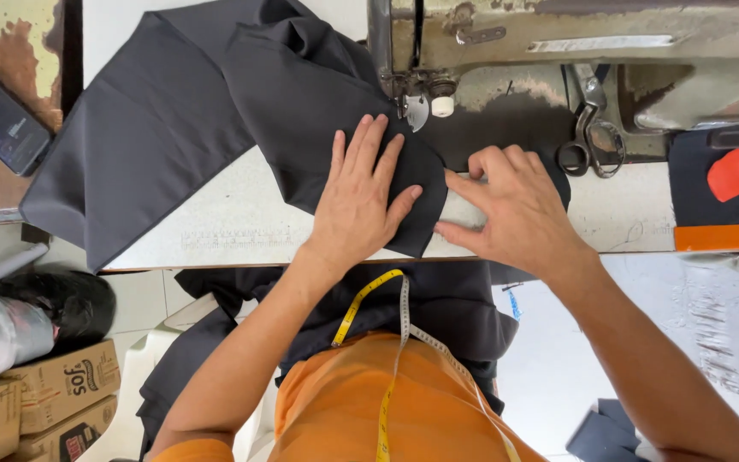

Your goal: Cutting and measuring dark fabric pieces at a sewing station to prepare for assembly.

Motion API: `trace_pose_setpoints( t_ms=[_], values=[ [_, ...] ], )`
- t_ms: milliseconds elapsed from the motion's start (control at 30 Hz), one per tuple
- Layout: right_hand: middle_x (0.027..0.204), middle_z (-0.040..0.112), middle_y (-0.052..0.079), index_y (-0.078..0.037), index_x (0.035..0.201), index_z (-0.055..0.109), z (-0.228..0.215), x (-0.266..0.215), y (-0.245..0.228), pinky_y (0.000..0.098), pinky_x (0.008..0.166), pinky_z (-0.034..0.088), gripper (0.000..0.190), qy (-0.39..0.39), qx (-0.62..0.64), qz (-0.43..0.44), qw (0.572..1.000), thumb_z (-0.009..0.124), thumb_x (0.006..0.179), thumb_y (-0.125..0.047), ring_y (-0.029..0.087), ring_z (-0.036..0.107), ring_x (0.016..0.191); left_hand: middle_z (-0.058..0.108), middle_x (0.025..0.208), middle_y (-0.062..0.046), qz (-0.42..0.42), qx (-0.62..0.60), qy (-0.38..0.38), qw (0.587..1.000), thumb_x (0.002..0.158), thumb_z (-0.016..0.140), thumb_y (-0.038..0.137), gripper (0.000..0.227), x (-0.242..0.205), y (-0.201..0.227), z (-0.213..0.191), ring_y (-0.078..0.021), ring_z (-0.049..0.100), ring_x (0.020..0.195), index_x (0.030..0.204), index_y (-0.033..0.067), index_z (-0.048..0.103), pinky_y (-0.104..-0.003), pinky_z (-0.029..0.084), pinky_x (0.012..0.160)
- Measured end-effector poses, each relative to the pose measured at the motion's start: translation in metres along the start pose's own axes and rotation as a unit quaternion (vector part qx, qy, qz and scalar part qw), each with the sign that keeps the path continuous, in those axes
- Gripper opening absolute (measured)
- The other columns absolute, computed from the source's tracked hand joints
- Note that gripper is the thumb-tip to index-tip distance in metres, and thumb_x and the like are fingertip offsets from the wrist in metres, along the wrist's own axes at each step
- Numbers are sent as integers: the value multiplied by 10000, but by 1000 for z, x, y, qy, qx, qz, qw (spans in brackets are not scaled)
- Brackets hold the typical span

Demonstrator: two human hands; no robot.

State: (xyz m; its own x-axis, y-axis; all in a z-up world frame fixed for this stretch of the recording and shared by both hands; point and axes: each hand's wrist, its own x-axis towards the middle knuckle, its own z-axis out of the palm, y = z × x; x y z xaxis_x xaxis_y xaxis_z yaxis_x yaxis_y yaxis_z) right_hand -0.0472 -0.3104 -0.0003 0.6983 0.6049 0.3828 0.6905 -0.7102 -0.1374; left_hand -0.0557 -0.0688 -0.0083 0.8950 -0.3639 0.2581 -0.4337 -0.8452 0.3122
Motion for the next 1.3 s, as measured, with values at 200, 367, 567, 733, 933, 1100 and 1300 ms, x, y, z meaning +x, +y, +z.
trace_pose_setpoints(
  t_ms=[200,367,567,733,933,1100,1300],
  values=[
    [1006,518,32,-255,1253,746,5,-4,13,408,898,476,499,-26,7,1,1000,722,861,-563,262,600,975,349,1594,-256,27,-5,-8,1000,1088,534,425,608,1,-4,0,-413,235,1553,1490,-29,494,-600,109,1257],
    [1001,561,52,-233,1232,757,0,-1,18,416,895,491,474,-32,33,-8,999,753,847,-510,274,624,969,336,1615,-236,34,-10,-3,999,1091,532,417,593,3,-3,-1,-393,227,1564,1500,-9,491,-610,95,1261],
    [1060,582,43,-186,1309,718,-2,-4,17,370,867,522,476,6,97,-27,995,753,872,-371,241,607,942,379,1578,-249,13,-22,-3,1000,1088,543,341,521,2,0,3,-420,256,1544,1462,-20,524,-616,120,1251],
    [1215,618,86,-151,1341,702,1,-4,24,395,895,519,506,16,118,-28,992,771,861,-296,270,617,1023,380,1572,-263,0,12,5,1000,1034,569,125,427,2,9,7,-418,293,1533,1420,-58,553,-587,146,1269],
    [1332,652,96,-114,1257,730,-10,20,25,410,916,471,399,-9,112,-110,988,684,922,-326,287,602,1107,378,1573,-246,-38,49,16,998,1063,512,331,547,-2,28,15,-406,301,1534,1484,-15,485,-636,155,1246],
    [1374,667,34,-147,1232,736,-5,22,30,404,952,455,393,-30,101,-112,988,666,921,-376,269,595,1154,333,1625,-223,-46,45,-15,998,1046,486,565,731,-4,25,10,-369,235,1566,1526,15,455,-632,96,1253],
    [1381,651,-6,-179,1264,717,0,22,17,408,965,425,421,-38,75,-89,992,630,928,-418,253,564,1169,322,1645,-202,-24,34,-36,999,1032,482,613,771,-4,7,3,-342,223,1575,1545,39,436,-625,82,1261]
  ],
)
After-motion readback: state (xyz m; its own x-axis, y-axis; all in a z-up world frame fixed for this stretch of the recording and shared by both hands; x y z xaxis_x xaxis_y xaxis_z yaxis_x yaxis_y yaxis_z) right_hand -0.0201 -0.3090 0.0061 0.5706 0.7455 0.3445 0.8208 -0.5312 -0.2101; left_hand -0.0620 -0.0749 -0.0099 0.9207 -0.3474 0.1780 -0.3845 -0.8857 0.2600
